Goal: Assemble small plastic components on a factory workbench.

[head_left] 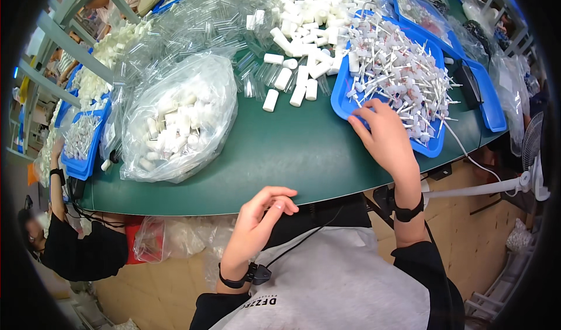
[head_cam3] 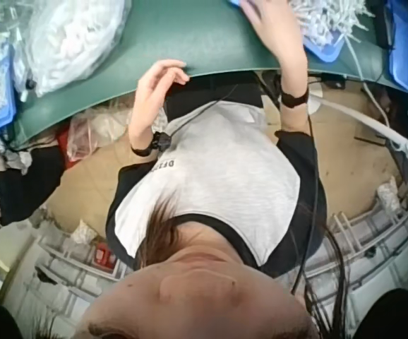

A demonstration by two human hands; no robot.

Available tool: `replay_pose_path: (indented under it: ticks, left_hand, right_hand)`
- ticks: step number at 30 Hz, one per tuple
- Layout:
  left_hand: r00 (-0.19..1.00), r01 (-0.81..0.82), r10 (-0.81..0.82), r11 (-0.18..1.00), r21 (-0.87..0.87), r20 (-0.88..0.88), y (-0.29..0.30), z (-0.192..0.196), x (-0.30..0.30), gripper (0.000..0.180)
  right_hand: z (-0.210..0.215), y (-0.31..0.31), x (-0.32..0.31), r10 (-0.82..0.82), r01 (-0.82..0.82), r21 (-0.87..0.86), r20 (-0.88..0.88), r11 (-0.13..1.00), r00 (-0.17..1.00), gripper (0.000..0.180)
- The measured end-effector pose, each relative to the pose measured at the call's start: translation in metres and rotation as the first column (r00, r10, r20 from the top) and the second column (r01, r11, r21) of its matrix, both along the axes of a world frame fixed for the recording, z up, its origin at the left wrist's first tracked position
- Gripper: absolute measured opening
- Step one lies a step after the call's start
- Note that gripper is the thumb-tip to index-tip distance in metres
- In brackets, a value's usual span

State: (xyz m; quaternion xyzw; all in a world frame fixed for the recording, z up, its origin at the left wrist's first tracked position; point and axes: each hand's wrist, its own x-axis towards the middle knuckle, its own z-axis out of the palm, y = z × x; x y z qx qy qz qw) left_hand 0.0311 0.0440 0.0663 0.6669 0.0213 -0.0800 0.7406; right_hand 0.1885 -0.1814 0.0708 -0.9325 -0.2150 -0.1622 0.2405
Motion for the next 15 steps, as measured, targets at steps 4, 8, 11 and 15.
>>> replay_pose_path:
  ticks: [4, 8, 11, 15]
  left_hand:
    - [1.000, 0.018, -0.018, 1.000, 0.006, -0.005, 0.000, 0.002, 0.006, 0.024]
    - [0.999, 0.032, -0.031, 0.998, -0.061, 0.013, -0.002, -0.003, 0.015, 0.025]
    - [0.999, -0.008, 0.015, 0.991, -0.131, 0.051, -0.007, -0.005, 0.022, 0.028]
    - [0.991, -0.079, 0.103, 0.966, -0.246, 0.089, -0.016, -0.015, 0.032, 0.030]
  right_hand:
    - [-0.003, -0.004, 0.002, 0.048, -0.047, 0.024, -0.025, 0.999, 0.999, 0.016]
    - [0.014, -0.007, -0.008, 0.077, -0.071, 0.189, -0.024, 0.979, 0.997, 0.012]
    - [0.035, 0.010, -0.038, 0.233, -0.187, 0.333, -0.103, 0.924, 0.967, 0.010]
    - [0.032, 0.041, -0.072, 0.479, -0.394, 0.386, -0.151, 0.834, 0.865, 0.011]
